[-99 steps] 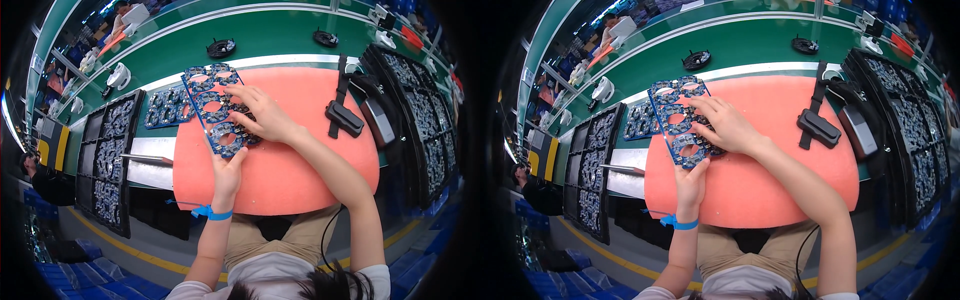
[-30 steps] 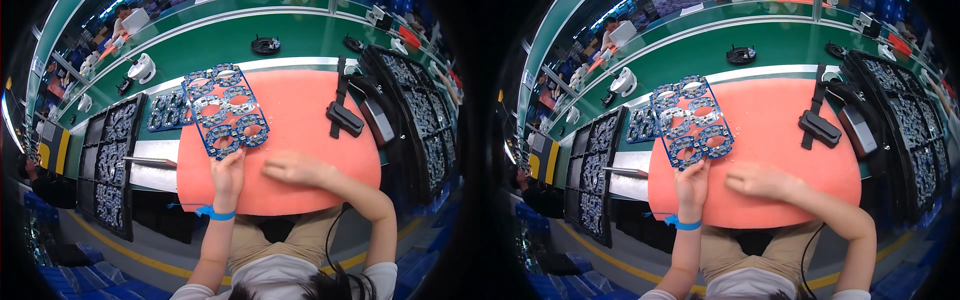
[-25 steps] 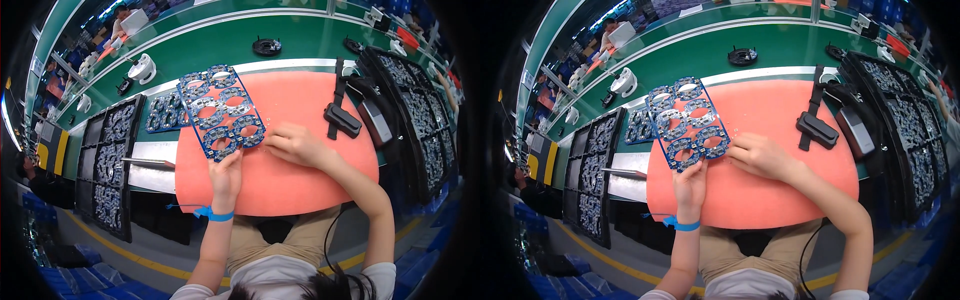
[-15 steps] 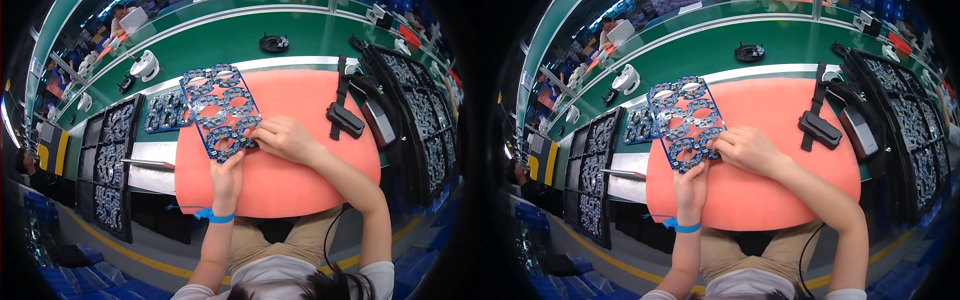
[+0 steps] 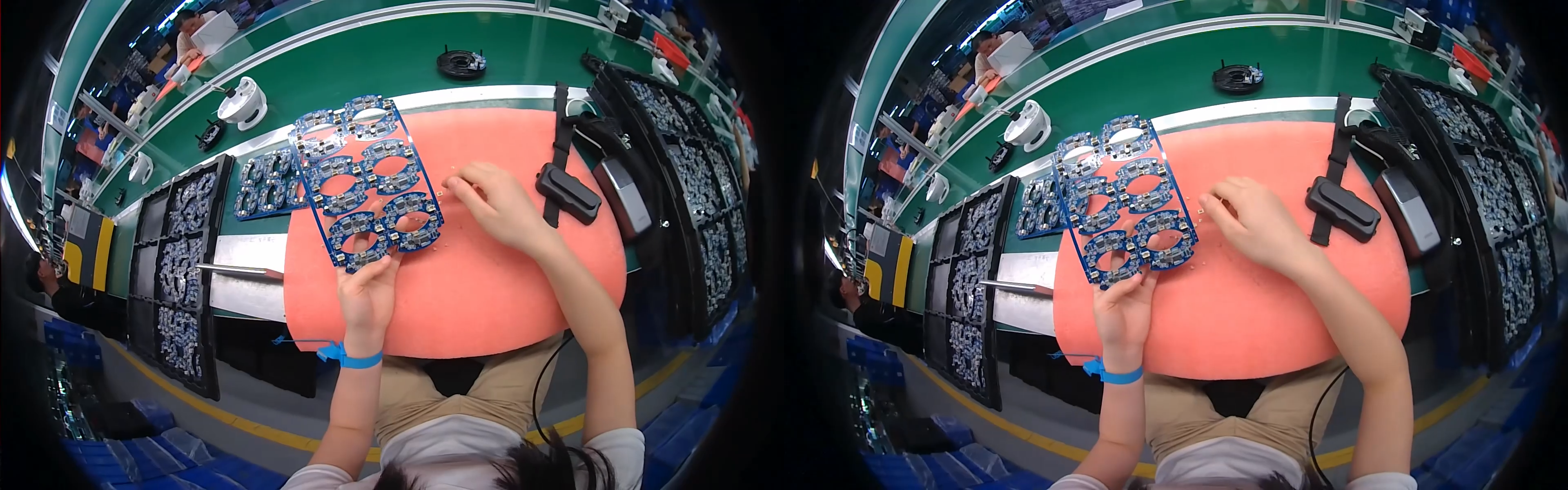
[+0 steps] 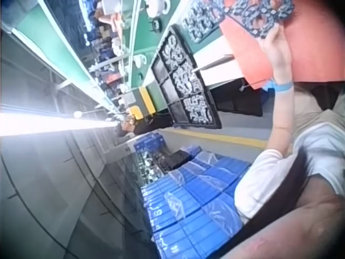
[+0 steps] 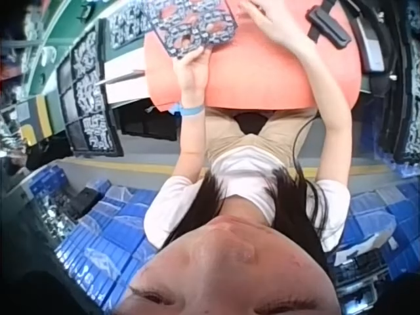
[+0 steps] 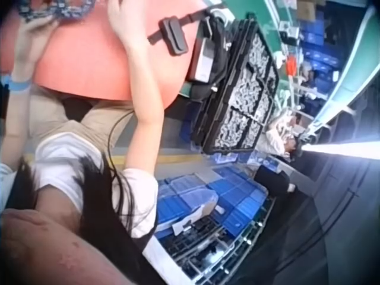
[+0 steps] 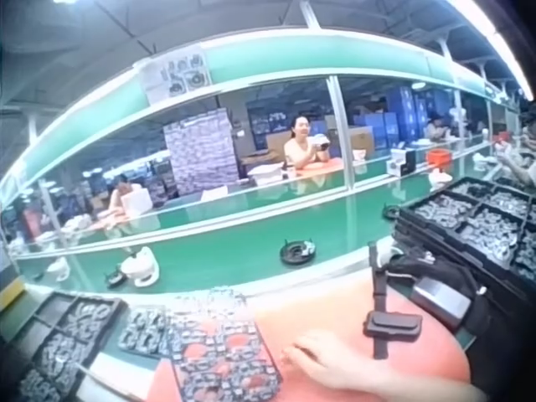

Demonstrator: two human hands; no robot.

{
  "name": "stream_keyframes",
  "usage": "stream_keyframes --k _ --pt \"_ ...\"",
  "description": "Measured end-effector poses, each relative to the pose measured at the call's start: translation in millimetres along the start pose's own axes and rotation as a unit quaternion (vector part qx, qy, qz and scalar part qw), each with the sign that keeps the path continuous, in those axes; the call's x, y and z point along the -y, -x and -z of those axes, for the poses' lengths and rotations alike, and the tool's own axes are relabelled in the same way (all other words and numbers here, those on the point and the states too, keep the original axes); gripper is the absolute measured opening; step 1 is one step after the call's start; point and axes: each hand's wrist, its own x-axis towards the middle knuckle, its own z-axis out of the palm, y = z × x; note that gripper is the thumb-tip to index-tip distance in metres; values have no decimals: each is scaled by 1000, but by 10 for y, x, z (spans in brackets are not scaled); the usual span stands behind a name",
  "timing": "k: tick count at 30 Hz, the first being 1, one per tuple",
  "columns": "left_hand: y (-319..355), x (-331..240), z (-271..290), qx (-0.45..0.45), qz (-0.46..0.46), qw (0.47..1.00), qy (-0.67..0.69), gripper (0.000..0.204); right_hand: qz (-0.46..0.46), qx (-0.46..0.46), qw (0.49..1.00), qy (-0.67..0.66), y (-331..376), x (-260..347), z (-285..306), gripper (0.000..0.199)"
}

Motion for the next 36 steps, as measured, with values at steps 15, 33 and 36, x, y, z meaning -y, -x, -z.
stream_keyframes --k 15,33,36 --pt "-8 74 -16 40 -12 993 -113 61 -114 26 856 -504 -6 8 -115 15" --pt "-54 111 4 30 -40 990 -134 51 39 -151 978 -137 -1 108 -232 33" --pt "-45 110 -29 27 -38 992 -119 52 -87 -79 952 -282 20 99 -159 32"
